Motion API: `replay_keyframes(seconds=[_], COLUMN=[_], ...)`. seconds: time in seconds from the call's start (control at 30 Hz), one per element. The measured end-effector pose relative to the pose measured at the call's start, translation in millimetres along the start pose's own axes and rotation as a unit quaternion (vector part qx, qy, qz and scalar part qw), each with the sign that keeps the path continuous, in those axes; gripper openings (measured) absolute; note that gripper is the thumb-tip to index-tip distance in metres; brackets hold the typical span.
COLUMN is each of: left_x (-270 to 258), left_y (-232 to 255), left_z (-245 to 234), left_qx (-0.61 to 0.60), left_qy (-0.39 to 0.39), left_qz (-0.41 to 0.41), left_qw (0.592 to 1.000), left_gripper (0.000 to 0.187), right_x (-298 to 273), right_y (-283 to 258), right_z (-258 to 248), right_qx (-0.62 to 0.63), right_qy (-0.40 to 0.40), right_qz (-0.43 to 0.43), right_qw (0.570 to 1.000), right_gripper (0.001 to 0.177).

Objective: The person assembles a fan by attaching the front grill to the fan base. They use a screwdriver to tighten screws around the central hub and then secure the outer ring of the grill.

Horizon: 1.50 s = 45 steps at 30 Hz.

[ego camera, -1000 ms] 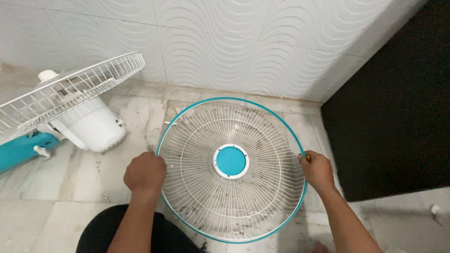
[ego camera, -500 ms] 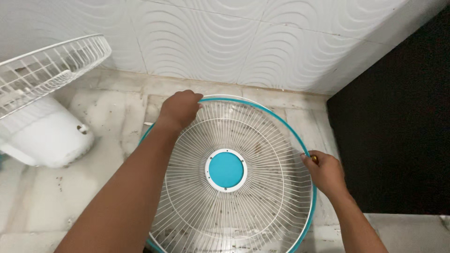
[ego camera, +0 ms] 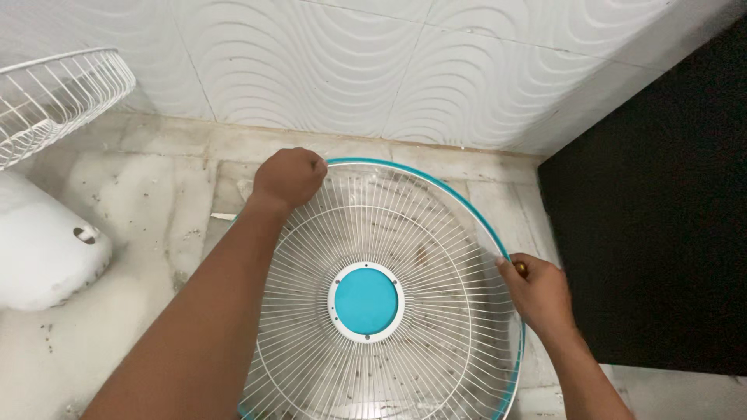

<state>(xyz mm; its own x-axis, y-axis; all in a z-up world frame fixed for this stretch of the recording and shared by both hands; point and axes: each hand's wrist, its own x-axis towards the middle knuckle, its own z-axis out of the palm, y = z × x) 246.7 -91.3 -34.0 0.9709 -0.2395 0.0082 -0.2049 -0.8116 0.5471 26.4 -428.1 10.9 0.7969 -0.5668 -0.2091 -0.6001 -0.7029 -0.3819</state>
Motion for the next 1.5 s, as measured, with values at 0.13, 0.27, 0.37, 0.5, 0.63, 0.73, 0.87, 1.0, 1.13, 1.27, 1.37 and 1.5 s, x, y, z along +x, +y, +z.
replay_keyframes(seconds=[0.13,0.27,0.37,0.5,0.63,0.73,0.87,1.0,1.13,1.27,1.37,1.5], left_x=[-7,-6,2,1,-2,-5,-8,-14,-14,-15,-12,-9], left_y=[17,22,23,21,25,24,22,17,16,17,18,22], left_z=[3,7,12,15,11,8,6,10,11,12,11,7], left_qx=[0.126,0.186,0.198,0.210,0.222,0.226,0.204,0.213,0.211,0.227,0.231,0.234], left_qy=[0.016,0.010,0.001,0.017,0.017,0.012,0.016,0.050,0.063,0.072,0.070,0.060], left_qz=[0.019,0.013,0.005,0.027,0.033,0.038,0.044,0.074,0.078,0.087,0.091,0.079], left_qw=[0.992,0.982,0.980,0.977,0.974,0.973,0.978,0.973,0.972,0.967,0.966,0.967], left_gripper=[0.039,0.037,0.036,0.036,0.037,0.039,0.041,0.039,0.036,0.034,0.034,0.036], right_x=[-10,-16,-16,-20,-13,-9,-7,-12,-16,-17,-15,-12], right_y=[-7,-10,-9,-7,-5,0,0,-7,-10,-10,-5,3], right_z=[-2,-3,-4,-1,1,2,2,2,-2,1,4,7], right_qx=[-0.025,-0.058,-0.072,-0.086,-0.016,0.001,0.017,0.024,0.026,0.013,0.014,0.029], right_qy=[0.011,0.043,0.050,0.031,0.026,0.013,-0.015,0.010,0.032,0.053,0.052,0.049], right_qz=[-0.001,-0.042,-0.056,-0.039,-0.013,-0.003,0.018,0.023,0.008,0.006,0.001,-0.018], right_qw=[1.000,0.996,0.995,0.995,0.999,1.000,1.000,0.999,0.999,0.999,0.999,0.998], right_gripper=[0.031,0.028,0.027,0.032,0.029,0.033,0.032,0.030,0.030,0.030,0.032,0.032])
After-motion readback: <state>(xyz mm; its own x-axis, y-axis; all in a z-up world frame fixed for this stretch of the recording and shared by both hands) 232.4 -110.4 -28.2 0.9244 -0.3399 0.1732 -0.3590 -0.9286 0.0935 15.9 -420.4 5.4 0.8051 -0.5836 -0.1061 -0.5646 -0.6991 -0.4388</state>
